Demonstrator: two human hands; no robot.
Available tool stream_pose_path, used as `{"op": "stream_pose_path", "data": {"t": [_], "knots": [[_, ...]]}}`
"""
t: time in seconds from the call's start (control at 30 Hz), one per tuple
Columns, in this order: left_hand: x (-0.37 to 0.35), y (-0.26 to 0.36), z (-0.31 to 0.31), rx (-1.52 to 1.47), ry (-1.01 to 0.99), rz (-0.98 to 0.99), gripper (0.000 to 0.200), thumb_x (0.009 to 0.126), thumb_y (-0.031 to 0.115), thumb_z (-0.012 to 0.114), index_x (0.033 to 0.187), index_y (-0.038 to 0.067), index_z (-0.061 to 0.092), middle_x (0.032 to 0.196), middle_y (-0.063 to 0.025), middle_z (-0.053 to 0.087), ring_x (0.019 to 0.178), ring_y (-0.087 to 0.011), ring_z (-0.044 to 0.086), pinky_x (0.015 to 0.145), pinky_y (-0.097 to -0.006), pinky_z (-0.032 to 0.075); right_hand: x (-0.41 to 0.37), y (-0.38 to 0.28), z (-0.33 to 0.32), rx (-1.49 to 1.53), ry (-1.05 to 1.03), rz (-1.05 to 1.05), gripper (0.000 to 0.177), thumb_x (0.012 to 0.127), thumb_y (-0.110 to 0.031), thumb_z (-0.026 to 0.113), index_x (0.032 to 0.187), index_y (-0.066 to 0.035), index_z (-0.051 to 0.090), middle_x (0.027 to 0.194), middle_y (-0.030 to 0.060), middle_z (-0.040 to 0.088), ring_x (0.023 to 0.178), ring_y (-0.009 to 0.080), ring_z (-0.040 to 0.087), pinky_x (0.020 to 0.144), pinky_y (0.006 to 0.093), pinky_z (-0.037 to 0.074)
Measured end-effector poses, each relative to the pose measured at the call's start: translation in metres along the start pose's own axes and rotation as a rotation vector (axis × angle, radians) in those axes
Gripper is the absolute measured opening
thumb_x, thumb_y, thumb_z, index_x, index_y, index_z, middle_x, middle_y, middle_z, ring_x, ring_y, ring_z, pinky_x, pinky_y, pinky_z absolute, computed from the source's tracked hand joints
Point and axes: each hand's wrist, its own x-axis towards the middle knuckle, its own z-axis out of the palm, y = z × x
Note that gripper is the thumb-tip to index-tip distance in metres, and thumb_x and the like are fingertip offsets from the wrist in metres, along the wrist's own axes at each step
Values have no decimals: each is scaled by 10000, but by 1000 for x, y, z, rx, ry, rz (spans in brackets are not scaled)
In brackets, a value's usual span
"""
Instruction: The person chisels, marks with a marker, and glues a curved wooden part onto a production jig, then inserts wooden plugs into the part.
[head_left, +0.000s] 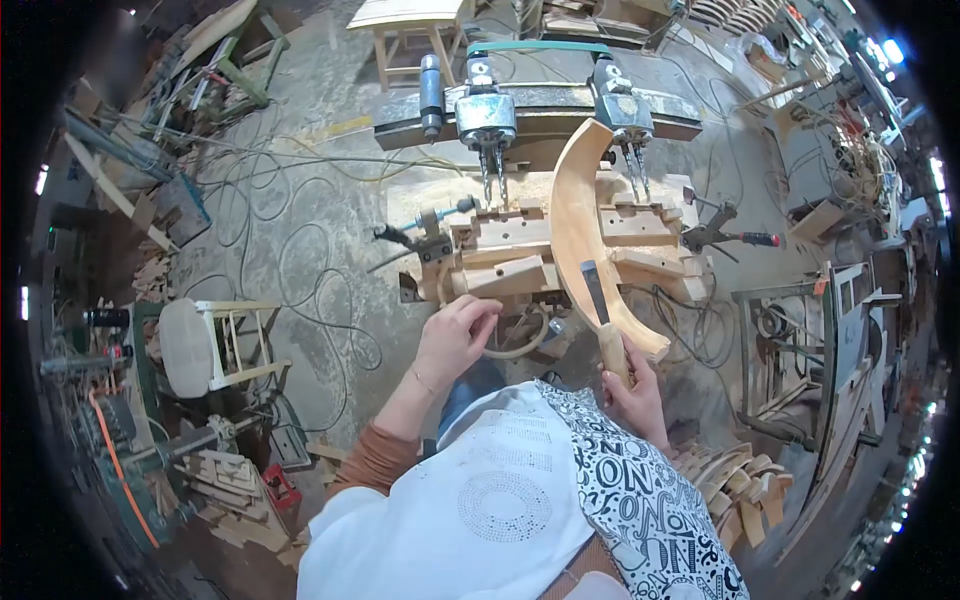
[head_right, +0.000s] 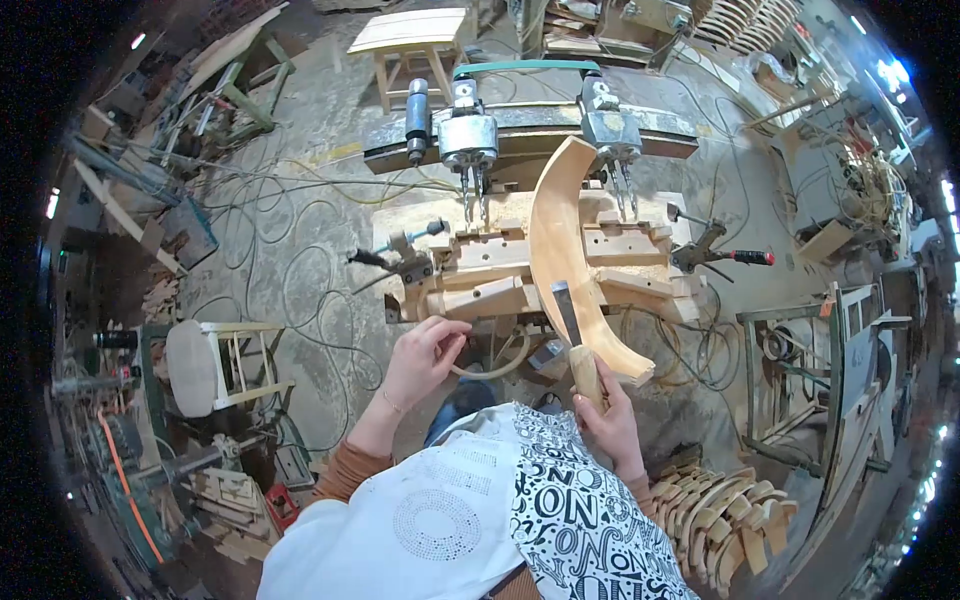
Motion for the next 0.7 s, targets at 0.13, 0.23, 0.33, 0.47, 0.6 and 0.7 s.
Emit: {"op": "stream_pose_path", "data": {"t": [0.13, 0.23, 0.33, 0.47, 0.6, 0.7], "knots": [[50, -43, -4, -433, -133, -175, 379, 982, 138, 596, 1348, 40, 578, 915, -63, 673, 667, -133, 628, 576, -270, 508, 22, 2, 37, 89, 2, 97, 686, 915, 17, 612, 1541, -60, 343, 1088, 77, 657, 680, 51, 542, 568, 207, 468], [81, -58, 4, -859, -286, -471, 641, 1001, 126, 561, 1559, 65, 252, 955, -72, 668, 660, -123, 620, 545, -235, 489, 40, -8, 57, 68, -3, 114, 691, 914, 7, 621, 1542, -61, 340, 1102, 85, 661, 695, 45, 547, 564, 199, 466], [100, -57, 22, -1203, -339, -696, 842, 984, 91, 575, 1605, 126, 7, 1002, -104, 675, 674, -139, 626, 531, -233, 484, 46, -12, 56, 53, -34, 173, 690, 911, 1, 630, 1538, -49, 347, 1154, 106, 660, 796, 72, 604, 678, 220, 516], [121, -53, 49, -1282, -195, -885, 955, 952, 67, 615, 1599, 191, -76, 1071, -130, 680, 727, -148, 644, 539, -240, 499, 54, -7, 44, -35, -61, 121, 691, 895, 5, 639, 1526, -15, 357, 1248, 133, 635, 1014, 138, 633, 917, 295, 501], [136, -60, 68, -1340, -47, -957, 964, 946, 13, 591, 1594, 306, -59, 1060, -86, 649, 745, -109, 623, 592, -224, 522, 53, 2, 19, -24, -63, 109, 702, 875, 14, 647, 1516, 11, 360, 1370, 172, 580, 1154, 178, 614, 1020, 320, 457], [138, -65, 83, -1549, 124, -962, 965, 932, -36, 570, 1573, 427, 18, 1159, -116, 584, 780, -97, 580, 607, -208, 521, 49, 10, 3, -12, -62, 105, 700, 869, 16, 645, 1510, 21, 364, 1421, 187, 543, 1228, 213, 581, 1060, 330, 426]]}}
